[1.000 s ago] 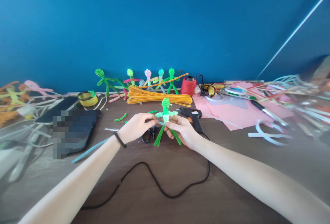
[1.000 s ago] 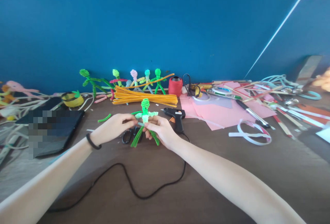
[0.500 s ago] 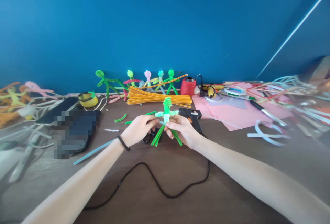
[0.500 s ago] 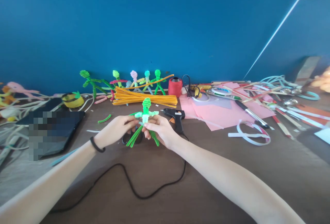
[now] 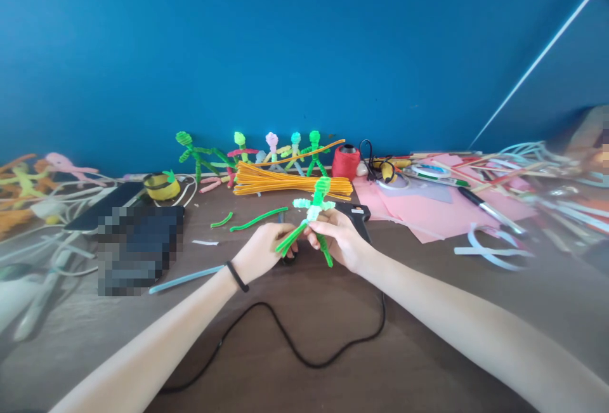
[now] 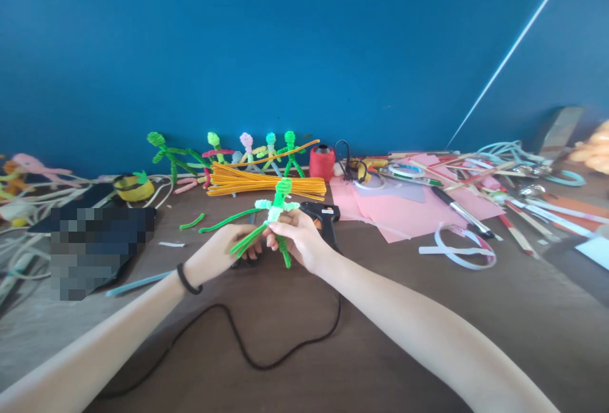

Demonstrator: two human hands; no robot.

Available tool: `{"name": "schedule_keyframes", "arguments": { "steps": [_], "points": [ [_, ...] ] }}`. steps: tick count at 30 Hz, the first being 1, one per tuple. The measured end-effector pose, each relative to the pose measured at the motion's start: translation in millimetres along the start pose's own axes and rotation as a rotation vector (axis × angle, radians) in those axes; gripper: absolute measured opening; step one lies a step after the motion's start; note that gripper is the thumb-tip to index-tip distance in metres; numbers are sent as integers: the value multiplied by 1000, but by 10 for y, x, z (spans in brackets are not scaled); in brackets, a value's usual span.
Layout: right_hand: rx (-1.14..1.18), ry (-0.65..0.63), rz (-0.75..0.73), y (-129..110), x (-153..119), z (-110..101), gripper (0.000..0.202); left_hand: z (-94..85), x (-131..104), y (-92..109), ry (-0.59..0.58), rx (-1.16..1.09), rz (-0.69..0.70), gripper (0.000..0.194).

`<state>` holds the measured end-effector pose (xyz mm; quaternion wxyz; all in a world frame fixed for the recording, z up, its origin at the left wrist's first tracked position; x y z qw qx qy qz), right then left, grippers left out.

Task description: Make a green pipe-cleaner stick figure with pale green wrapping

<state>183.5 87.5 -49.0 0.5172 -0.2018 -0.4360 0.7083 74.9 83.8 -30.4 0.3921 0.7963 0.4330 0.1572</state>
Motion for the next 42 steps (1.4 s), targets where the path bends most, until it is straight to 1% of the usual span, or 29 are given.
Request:
{"name": "schedule_keyframes", "arguments": {
  "steps": [3,6,8,10,13,16,18,21,22,24,27,30,32,36,37,42],
  "points": [
    [0,25,-33,-18,13,-32,13,27,-23,56,51,41,-46,32],
    [-8,72,-66,-37,22,-69,14,69,-48,103,53,31,-101,31],
    [-12,114,-85,-49,25,-97,15,102,-62,109,19,21,-142,32],
    [-13,148,-101,-57,25,-122,16,130,-72,102,-21,9,-175,39],
    [-6,167,-116,-62,27,-143,15,145,-73,76,-41,-29,-218,46],
    [21,193,-112,-60,30,-170,15,170,-62,46,-61,-102,-263,42],
    [34,218,-111,-61,31,-186,16,201,-54,39,-85,-149,-272,34],
    [47,227,-109,-59,31,-182,17,245,-56,34,-120,-169,-271,18],
    [50,226,-107,-54,30,-176,16,257,-64,31,-131,-154,-272,17],
    [45,225,-102,-38,27,-167,16,276,-86,41,-152,-86,-252,19],
    [5,219,-106,-17,22,-158,15,285,-127,112,-156,69,-160,27],
    [-65,170,-124,-17,22,-127,13,282,-170,223,-143,248,-75,26],
    [-108,133,-123,-17,23,-103,12,274,-196,289,-144,317,-61,27],
    [-159,93,-107,-5,25,-80,12,196,-233,354,-143,272,-125,28],
    [-166,89,-102,1,24,-78,12,167,-237,372,-142,270,-119,29],
    [-177,53,-44,52,3,-34,17,-59,-232,464,2,290,-4,26]
  ]
}}
Point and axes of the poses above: each hand's wrist, its own x-axis towards the middle knuckle, its own z-axis out of the palm, y = z × x, the point moved 6 cm from there along x, towards the middle knuckle, and after that the axes turned 3 degrees about -y, right-handed, at the moved point
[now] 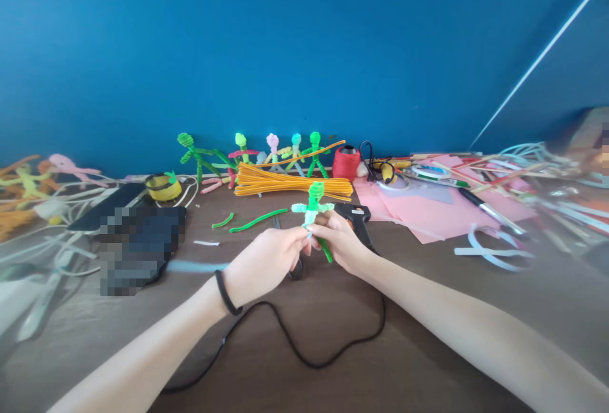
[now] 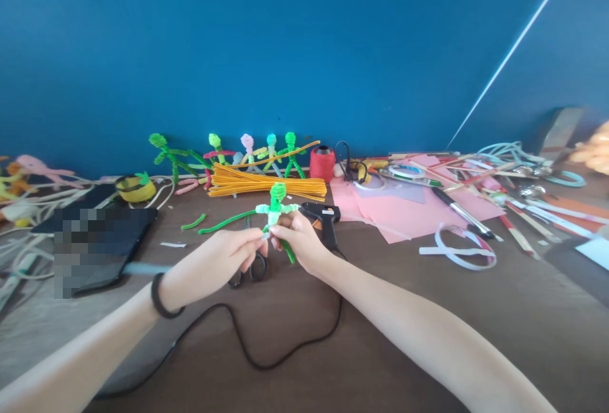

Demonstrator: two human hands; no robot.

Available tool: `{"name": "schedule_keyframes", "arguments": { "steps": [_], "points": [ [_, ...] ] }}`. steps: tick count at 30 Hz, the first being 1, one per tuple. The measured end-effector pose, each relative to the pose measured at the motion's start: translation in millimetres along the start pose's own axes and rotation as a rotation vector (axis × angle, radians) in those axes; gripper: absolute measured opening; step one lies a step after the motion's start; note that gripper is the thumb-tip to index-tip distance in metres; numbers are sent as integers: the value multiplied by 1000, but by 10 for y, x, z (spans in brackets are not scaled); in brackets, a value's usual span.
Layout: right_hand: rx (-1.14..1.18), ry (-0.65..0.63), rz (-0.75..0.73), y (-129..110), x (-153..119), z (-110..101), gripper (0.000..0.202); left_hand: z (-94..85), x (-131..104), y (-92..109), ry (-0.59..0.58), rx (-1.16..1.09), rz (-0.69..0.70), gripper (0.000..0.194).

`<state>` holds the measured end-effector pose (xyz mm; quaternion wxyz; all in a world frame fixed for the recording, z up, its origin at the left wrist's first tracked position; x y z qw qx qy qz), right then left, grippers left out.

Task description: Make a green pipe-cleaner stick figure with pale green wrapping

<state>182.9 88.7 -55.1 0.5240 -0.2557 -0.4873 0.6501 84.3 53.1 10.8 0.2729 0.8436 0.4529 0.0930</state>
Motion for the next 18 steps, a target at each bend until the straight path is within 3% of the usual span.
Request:
{"name": "schedule_keyframes", "arguments": {
  "steps": [8,12,18],
  "points": [
    [18,-85,54,45,-50,105,18,-98,61,-89,118,-31,53,24],
    [54,-101,68,65,-52,113,18,-186,76,-192,219,56,-3,27],
    [143,-80,102,38,-52,126,19,-229,80,-265,249,190,-96,32]
  ]
}}
Point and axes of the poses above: each hand's wrist, its own x-axis towards the middle knuckle, its own z-axis out of the palm, y = z × x, the point moved 6 cm from there along x, towards the middle knuckle, and after that the axes turned 3 degrees about -y, right-handed, at the moved point
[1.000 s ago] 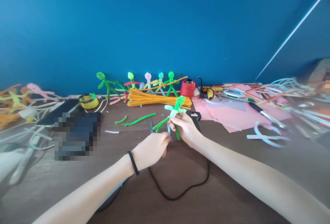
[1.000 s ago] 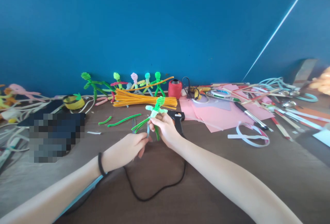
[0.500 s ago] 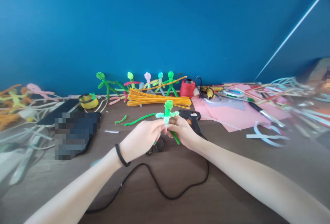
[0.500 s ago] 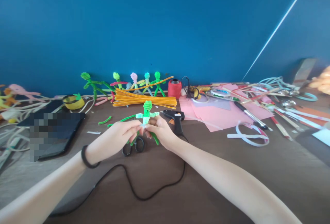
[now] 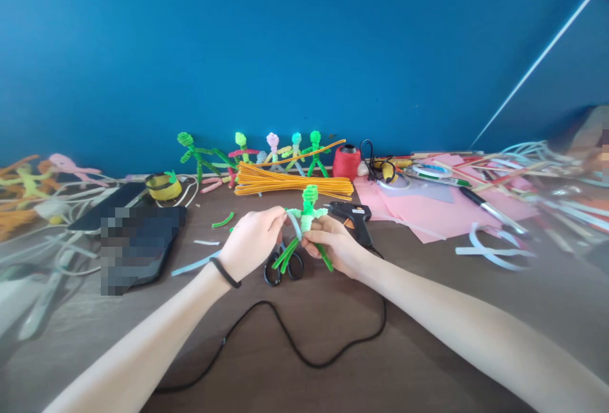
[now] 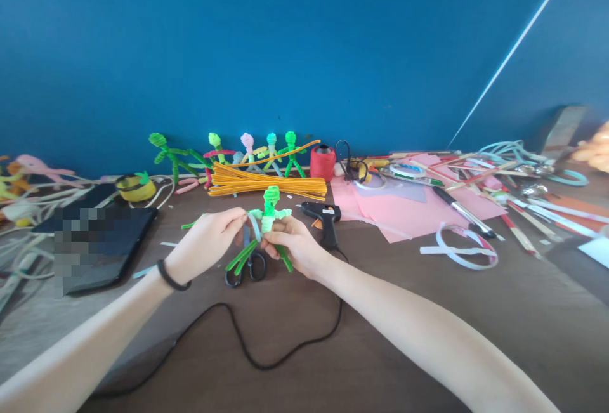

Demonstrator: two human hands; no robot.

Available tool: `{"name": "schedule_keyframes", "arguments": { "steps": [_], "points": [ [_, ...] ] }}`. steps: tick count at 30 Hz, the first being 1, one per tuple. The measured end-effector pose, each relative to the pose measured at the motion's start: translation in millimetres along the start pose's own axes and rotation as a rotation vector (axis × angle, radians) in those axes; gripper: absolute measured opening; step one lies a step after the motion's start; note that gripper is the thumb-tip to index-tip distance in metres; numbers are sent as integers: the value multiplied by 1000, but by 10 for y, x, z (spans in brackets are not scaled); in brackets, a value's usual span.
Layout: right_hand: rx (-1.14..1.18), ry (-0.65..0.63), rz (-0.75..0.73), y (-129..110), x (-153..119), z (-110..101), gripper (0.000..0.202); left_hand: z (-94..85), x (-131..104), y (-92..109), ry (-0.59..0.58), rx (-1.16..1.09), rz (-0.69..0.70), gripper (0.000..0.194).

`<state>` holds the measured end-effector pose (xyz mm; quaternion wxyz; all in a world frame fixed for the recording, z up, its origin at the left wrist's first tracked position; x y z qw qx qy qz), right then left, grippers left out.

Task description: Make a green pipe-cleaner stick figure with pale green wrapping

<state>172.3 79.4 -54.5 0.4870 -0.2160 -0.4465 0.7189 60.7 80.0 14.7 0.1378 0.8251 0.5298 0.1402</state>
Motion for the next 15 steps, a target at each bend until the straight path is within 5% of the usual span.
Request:
{"name": "schedule_keyframes", "arguments": {
  "steps": [9,15],
  "points": [
    [-32,34,-19,10,0,-22,19,62,23,-38,-81,-125,-36,19],
    [-29,80,-36,10,11,-31,21,60,-9,100,-62,-188,69,14]
  ]
}}
Point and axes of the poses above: each hand's wrist, its own x-axis towards the middle knuckle, its own z-axis out of the palm, y = z × x, the point moved 6 cm from there along x, towards the middle knuckle, and after that the axes turned 3 degrees about -y, right-handed, at the moved point
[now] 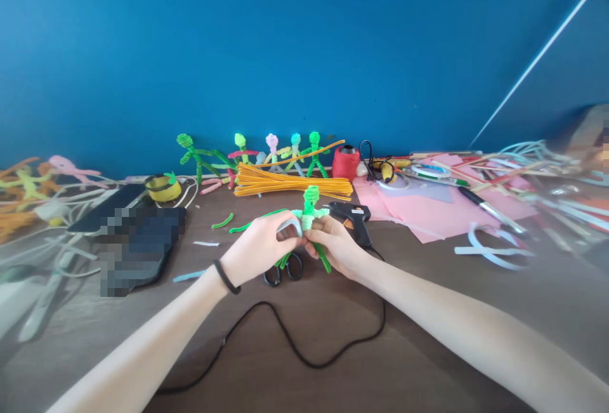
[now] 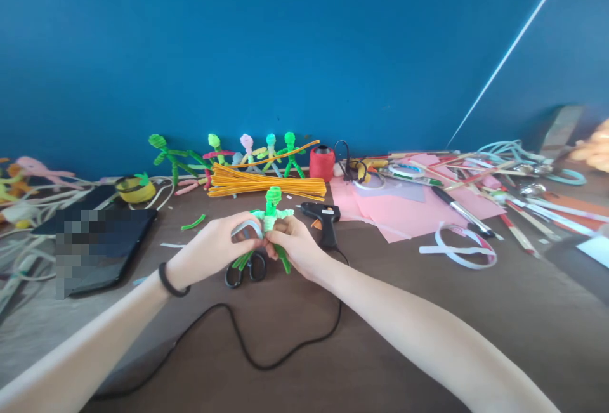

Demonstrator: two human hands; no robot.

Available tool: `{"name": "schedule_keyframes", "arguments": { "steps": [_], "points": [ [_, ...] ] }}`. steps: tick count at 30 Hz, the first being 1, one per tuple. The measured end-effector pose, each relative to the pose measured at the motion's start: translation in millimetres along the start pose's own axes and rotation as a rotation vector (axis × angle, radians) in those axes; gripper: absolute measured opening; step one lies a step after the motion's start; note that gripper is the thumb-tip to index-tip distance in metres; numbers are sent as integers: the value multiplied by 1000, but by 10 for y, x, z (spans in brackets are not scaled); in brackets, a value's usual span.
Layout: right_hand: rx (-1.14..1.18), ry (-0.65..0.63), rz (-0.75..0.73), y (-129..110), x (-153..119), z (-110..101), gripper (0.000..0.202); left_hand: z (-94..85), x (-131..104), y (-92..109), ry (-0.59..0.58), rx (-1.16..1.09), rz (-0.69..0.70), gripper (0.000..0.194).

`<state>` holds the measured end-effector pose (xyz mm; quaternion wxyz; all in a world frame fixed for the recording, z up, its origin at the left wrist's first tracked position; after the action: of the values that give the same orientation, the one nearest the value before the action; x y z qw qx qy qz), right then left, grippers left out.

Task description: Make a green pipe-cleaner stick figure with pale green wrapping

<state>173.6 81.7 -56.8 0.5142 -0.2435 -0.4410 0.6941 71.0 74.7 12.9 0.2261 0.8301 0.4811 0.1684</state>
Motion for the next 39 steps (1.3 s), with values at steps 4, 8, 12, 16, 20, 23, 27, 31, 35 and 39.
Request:
{"name": "schedule_keyframes", "arguments": {
  "steps": [4,8,12,16,20,23,27,31,35,39],
  "points": [
    [23,-15,7,24,-6,4,21,26,-12,20,1,-29,-16,13],
    [34,-44,12,33,-10,-5,18,101,-4,-24,-76,-224,-55,14],
    [68,-71,67,49,-7,-18,14,125,3,-49,-91,-266,-70,12],
    [27,-89,127,71,-9,-25,15,54,3,-47,-4,-99,-60,7],
    [-66,-51,144,82,-9,-53,22,70,6,-65,-18,-142,-54,7],
    [-84,-25,146,80,-6,-69,23,100,14,-83,-37,-178,-58,6],
    [-85,-22,145,73,-4,-67,23,133,18,-57,-43,-160,-30,7],
    [-90,-3,136,67,-7,-70,22,146,10,-13,-18,-39,14,9],
    [-90,-32,127,57,-8,-51,21,99,4,21,62,90,65,11],
    [-68,-42,159,59,-15,-53,20,54,7,27,94,96,73,17]
  ]
}}
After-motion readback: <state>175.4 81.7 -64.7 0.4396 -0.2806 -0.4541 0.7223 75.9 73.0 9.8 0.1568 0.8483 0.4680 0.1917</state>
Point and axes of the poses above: each hand's wrist, its own x-axis towards the middle knuckle, its own z-axis out of the palm, y = z × x, the point moved 6 cm from there along x, towards the middle knuckle, and after that the axes turned 3 degrees about -y, right-handed, at the moved point
